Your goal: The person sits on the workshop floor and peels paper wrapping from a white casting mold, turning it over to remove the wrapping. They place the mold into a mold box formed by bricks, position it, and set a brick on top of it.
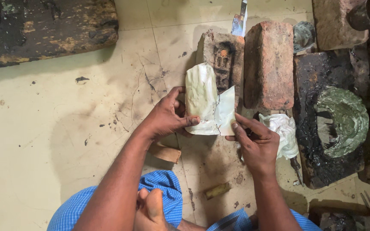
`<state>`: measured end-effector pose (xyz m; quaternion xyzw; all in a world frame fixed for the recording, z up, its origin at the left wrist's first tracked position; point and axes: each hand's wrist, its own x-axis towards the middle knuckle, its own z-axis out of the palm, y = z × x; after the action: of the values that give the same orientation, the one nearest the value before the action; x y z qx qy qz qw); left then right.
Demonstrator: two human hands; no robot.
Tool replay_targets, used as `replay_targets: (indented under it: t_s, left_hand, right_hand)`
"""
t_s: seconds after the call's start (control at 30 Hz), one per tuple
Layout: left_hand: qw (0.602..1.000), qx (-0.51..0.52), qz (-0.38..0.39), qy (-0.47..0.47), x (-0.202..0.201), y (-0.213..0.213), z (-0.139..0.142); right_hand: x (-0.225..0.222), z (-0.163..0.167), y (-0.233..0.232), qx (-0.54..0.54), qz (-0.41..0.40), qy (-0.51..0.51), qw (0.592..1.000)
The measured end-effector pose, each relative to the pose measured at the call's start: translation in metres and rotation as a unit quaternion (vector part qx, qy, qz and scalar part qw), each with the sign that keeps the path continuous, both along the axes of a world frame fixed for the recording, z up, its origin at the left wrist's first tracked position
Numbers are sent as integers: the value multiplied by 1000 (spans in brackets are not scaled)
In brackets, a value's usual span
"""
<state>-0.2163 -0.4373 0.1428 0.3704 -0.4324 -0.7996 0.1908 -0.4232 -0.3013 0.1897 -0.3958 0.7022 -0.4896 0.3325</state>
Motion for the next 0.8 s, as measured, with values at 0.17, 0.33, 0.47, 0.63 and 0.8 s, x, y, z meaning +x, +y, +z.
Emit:
replay_targets:
  t_s: [0.17,0.33,0.47,0.63,0.8]
  left_hand:
    - [1000,2,-14,5,1,-1,2]
    - [999,-8,-30,-5,2,-1,2]
    - [999,25,-39,-12,3,0,-1]
    - [996,74,-38,-20,6,3,-6]
    - [996,78,-29,-29,6,3,-4]
  right_hand:
    - [0,4,0,-3,5,-12,1000]
    - [-3,8,-3,0,33,10,999]
    - [-7,6,-9,6,58,21,998]
    - [-7,3,-13,18,74,4,997]
    - [-6,5,-14,21,71,-3,997]
